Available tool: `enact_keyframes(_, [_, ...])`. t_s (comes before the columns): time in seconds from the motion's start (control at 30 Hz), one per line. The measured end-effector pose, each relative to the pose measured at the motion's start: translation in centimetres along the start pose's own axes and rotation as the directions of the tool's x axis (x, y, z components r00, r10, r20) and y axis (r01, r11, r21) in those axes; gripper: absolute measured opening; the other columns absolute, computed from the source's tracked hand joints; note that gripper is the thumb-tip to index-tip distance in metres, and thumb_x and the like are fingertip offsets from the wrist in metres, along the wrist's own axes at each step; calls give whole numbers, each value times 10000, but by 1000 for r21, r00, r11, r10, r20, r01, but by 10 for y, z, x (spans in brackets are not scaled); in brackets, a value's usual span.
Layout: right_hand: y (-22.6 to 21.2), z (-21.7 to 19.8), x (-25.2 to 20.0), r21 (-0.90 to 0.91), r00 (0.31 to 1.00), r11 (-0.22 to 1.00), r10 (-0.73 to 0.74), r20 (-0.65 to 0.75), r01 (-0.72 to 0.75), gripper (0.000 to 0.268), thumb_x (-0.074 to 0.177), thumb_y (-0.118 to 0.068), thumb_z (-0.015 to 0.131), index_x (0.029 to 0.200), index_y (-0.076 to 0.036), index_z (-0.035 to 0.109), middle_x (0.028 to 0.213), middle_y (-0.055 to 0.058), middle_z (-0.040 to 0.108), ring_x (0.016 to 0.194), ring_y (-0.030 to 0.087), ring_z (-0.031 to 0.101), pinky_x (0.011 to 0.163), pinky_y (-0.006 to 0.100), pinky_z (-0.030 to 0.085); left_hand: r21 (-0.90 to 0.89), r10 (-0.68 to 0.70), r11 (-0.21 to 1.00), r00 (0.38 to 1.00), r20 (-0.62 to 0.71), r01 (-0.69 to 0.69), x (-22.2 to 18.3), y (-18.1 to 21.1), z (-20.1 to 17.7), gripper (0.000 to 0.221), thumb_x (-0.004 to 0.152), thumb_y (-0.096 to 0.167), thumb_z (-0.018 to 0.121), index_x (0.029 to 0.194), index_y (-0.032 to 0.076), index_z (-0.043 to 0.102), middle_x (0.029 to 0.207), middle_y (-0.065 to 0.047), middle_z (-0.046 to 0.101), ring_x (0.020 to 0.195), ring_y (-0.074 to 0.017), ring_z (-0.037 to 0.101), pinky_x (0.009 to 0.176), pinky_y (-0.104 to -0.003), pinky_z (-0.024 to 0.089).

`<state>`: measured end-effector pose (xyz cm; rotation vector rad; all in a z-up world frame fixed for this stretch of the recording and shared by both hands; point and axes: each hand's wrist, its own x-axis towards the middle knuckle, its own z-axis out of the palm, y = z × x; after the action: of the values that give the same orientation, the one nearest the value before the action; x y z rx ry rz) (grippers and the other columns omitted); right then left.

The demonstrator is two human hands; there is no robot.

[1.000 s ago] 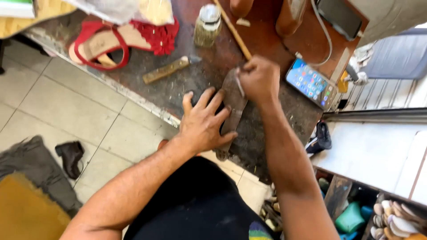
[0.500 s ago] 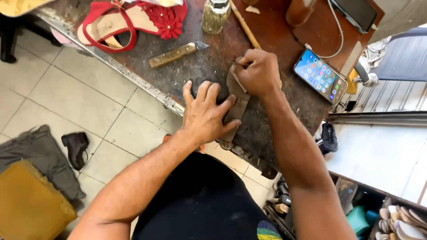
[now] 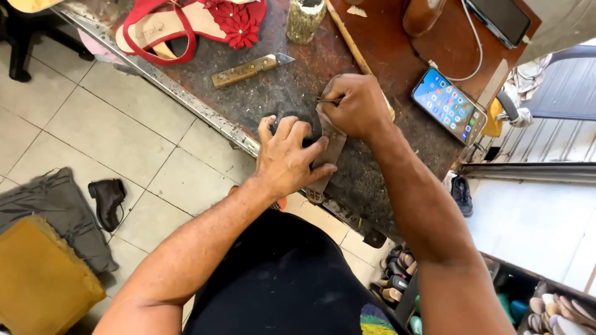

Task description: Sanding and scraping a shoe sole at a repair bench

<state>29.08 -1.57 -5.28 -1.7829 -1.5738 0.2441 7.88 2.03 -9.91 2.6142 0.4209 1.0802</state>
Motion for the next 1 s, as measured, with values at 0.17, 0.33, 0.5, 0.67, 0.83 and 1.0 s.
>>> enact_keyframes(0.17, [-11, -3, -6, -89, 998, 996, -19, 55, 24, 94, 730, -154, 787, 695, -137, 702, 657, 131, 637, 671, 362, 665, 620, 436, 513, 3, 6, 1000, 1000, -19, -6, 6, -2, -1, 493, 768, 637, 799, 1038, 230, 730, 1014, -81, 552, 1087, -337, 562, 996, -676, 296])
enact_keyframes(0.33, [2, 4, -17, -112, 999, 993, -45, 6, 46, 133, 748, -184, 778, 671, -186, 670, 641, 74, 622, 656, 316, 662, 629, 385, 518, -1, 29, 1000, 1000, 6, -29, 3, 2, -6, 493, 718, 593, 843, 1029, 226, 732, 1019, -81, 551, 1096, -337, 556, 999, -667, 304])
enact_keyframes(0.5, [32, 12, 0, -161, 999, 986, -39, -34, 33, 177, 773, -246, 773, 665, -186, 647, 621, 61, 617, 657, 290, 676, 619, 364, 524, -16, 28, 999, 1000, -4, -28, 2, 1, -3, 481, 741, 578, 836, 1035, 213, 728, 1014, -85, 545, 1096, -345, 560, 1000, -675, 301])
enact_keyframes(0.67, [12, 13, -14, -131, 990, 990, 25, -140, -43, 155, 777, -211, 772, 661, -208, 667, 613, 55, 618, 635, 301, 670, 601, 366, 532, 4, 21, 1000, 999, 28, -21, 2, 1, -5, 499, 669, 548, 864, 1038, 235, 737, 1023, -81, 559, 1106, -337, 556, 996, -675, 301])
enact_keyframes(0.83, [12, -7, -9, -274, 994, 961, -70, -80, 46, 245, 834, -57, 726, 630, -133, 612, 602, -2, 563, 538, 134, 464, 465, 358, 385, 132, 1, 991, 988, 154, -22, 15, 17, -28, 543, 710, 706, 837, 1024, 268, 773, 1095, -56, 599, 1073, -297, 558, 955, -599, 361])
enact_keyframes(1.0, [-26, -16, -73, -211, 968, 957, 160, -195, -200, 202, 803, -188, 816, 659, -165, 675, 626, 108, 630, 660, 328, 677, 589, 420, 524, -1, -3, 1000, 939, 344, 3, 36, 15, -34, 513, 663, 562, 880, 979, 184, 736, 1428, -113, 624, 1460, -374, 417, 1057, -757, 251])
